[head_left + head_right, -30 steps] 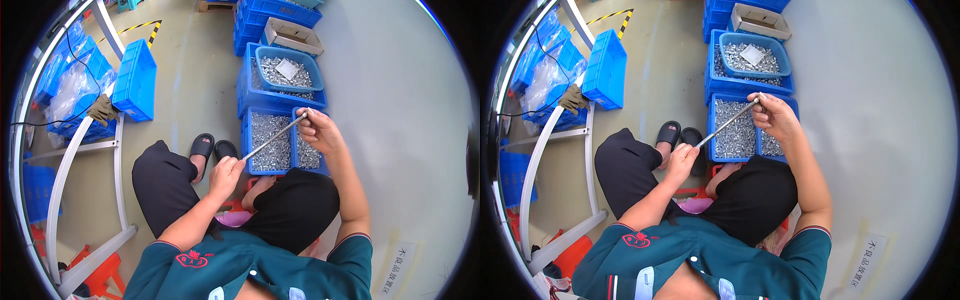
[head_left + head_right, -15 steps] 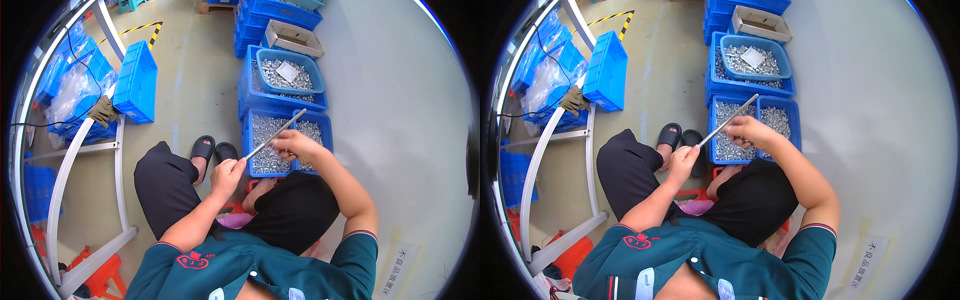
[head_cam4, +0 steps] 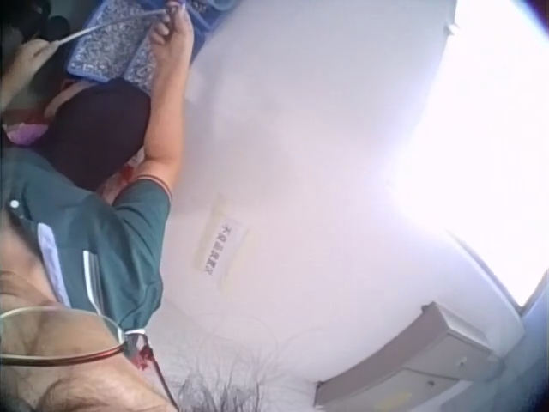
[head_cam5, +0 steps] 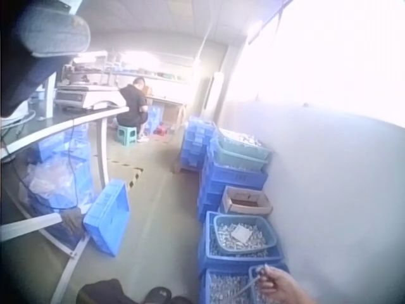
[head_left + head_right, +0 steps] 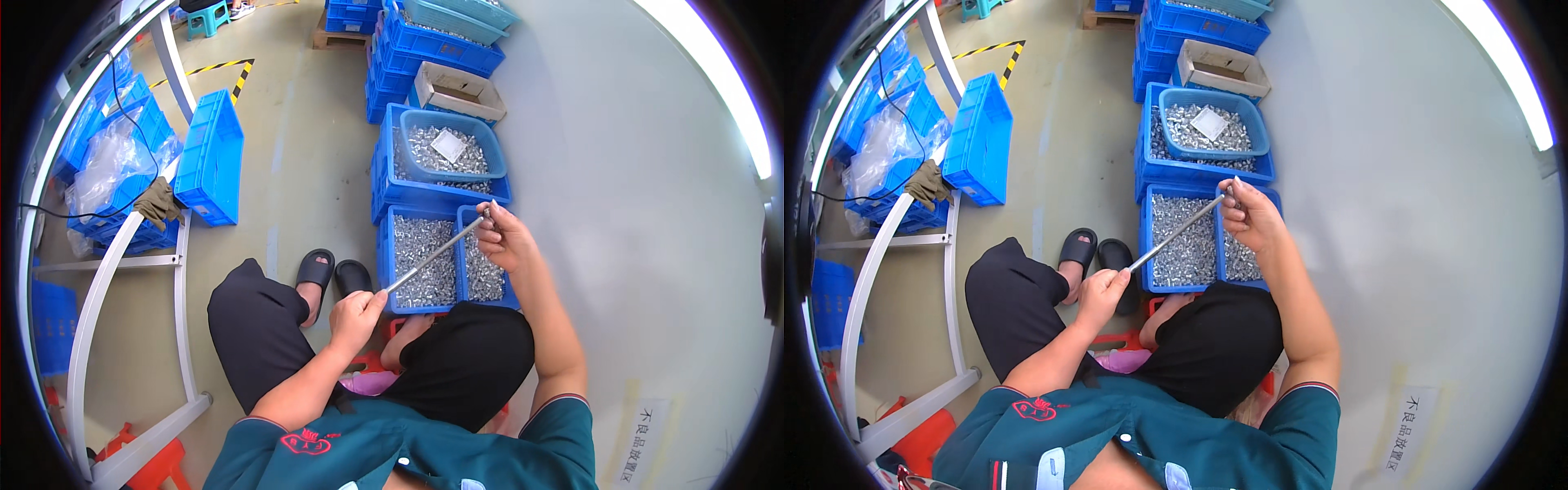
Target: Assembling small metal ring-like components onto a thin metal rod.
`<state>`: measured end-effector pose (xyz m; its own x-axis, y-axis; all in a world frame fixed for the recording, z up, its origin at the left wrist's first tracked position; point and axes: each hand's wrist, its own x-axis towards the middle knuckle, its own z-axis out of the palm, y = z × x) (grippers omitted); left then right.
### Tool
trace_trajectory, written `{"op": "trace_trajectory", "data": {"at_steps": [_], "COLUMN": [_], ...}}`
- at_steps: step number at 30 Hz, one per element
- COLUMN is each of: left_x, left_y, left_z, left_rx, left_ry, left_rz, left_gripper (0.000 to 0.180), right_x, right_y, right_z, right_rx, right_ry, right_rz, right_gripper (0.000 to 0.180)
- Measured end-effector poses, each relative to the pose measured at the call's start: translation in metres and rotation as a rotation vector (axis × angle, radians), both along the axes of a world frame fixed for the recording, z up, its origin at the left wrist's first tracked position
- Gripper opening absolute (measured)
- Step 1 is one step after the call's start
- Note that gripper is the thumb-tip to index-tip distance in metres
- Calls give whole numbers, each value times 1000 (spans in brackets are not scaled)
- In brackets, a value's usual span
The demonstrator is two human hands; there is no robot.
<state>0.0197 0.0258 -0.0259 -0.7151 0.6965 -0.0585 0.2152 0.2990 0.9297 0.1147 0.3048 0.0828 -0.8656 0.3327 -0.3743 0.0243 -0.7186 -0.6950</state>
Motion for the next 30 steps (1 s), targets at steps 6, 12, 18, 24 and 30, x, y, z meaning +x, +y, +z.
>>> {"op": "trace_trajectory", "data": {"at_steps": [6, 12, 18, 24, 30], "left_x": [-1, -1, -2, -5, -2], "left_y": [-1, -2, -4, -3, 0], "left_z": [-4, -5, -4, -2, -6], "left_rx": [-5, -2, 8, 57, 36], "left_ry": [46, 60, 144, 228, 165], "left_rz": [-1, 6, 36, 51, 41], "left_gripper": [46, 44, 43, 41, 42], "right_x": [-1, -5, -6, -2, -7], "right_y": [-3, -9, -14, -14, -23], "right_z": [6, 8, 19, 24, 23], "right_rx": [87, 203, 441, 579, 624], "right_ry": [-43, -94, -215, -291, -320], "right_rz": [12, 71, 52, 52, -32], "right_gripper": [13, 10, 11, 15, 17]}}
